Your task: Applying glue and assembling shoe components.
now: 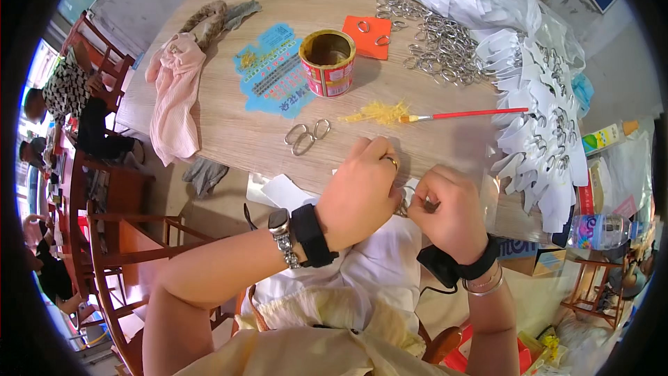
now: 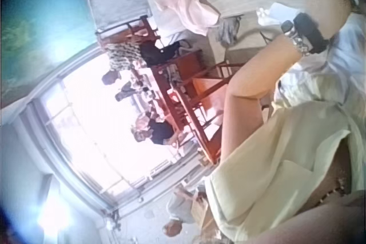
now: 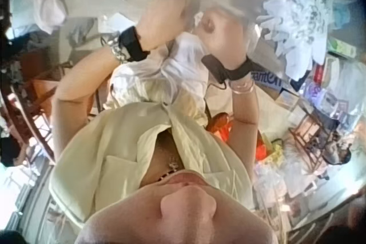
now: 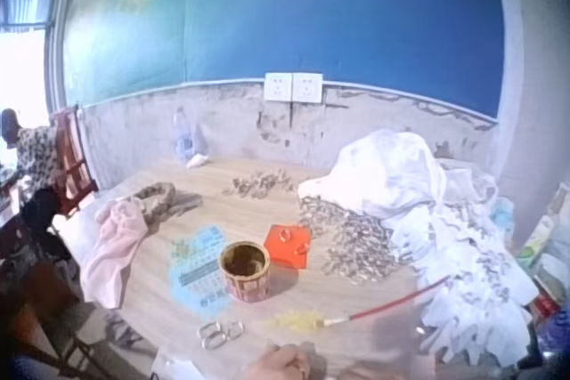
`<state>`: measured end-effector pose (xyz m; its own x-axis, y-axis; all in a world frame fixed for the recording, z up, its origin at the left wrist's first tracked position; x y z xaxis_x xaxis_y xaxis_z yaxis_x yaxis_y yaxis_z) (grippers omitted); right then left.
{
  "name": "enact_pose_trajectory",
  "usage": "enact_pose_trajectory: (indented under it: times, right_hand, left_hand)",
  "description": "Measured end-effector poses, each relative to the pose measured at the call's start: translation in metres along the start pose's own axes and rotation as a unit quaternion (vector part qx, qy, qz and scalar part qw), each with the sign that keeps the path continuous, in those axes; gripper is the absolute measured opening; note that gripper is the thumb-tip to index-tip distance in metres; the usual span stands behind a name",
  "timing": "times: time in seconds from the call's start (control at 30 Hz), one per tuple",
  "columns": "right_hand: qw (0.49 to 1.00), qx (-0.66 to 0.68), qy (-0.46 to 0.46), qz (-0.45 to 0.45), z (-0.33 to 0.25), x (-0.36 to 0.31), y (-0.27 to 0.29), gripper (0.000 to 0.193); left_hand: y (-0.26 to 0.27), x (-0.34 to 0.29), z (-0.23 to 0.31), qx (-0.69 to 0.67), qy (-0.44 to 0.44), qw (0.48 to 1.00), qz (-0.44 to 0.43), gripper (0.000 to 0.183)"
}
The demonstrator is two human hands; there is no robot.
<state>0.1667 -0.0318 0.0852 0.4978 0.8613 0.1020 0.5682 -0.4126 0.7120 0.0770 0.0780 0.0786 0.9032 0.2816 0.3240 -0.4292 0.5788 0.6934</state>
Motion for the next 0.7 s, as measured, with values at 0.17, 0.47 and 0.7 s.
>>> enact_pose_trajectory:
  times: [0.17, 0.47, 0.7]
  right_hand:
    - [1.0, 0.013, -0.018, 0.007, 0.004, -0.004, 0.001, 0.014]
    - [0.998, -0.011, 0.026, 0.053, 0.004, -0.006, -0.003, 0.013]
    - [0.998, 0.057, 0.009, -0.008, 0.008, -0.007, 0.006, 0.015]
  left_hand:
    - [0.012, 0.0, -0.005, -0.075, 0.035, 0.996, -0.028, 0.015]
    - [0.011, -0.006, 0.002, -0.095, -0.017, 0.994, -0.046, 0.023]
    - [0.007, -0.005, 0.005, -0.042, -0.054, 0.996, -0.061, 0.017]
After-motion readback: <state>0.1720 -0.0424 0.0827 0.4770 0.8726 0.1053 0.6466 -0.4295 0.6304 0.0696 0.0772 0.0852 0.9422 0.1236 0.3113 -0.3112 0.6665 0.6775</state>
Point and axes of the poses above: each hand's wrist, its own x-axis towards the middle knuckle, its own y-axis out of the back of the hand, z = x × y, the point moved 4 cm from there along x, towards the middle knuckle, and after that the axes turned 7 degrees about -y, right-handed, at the moved point
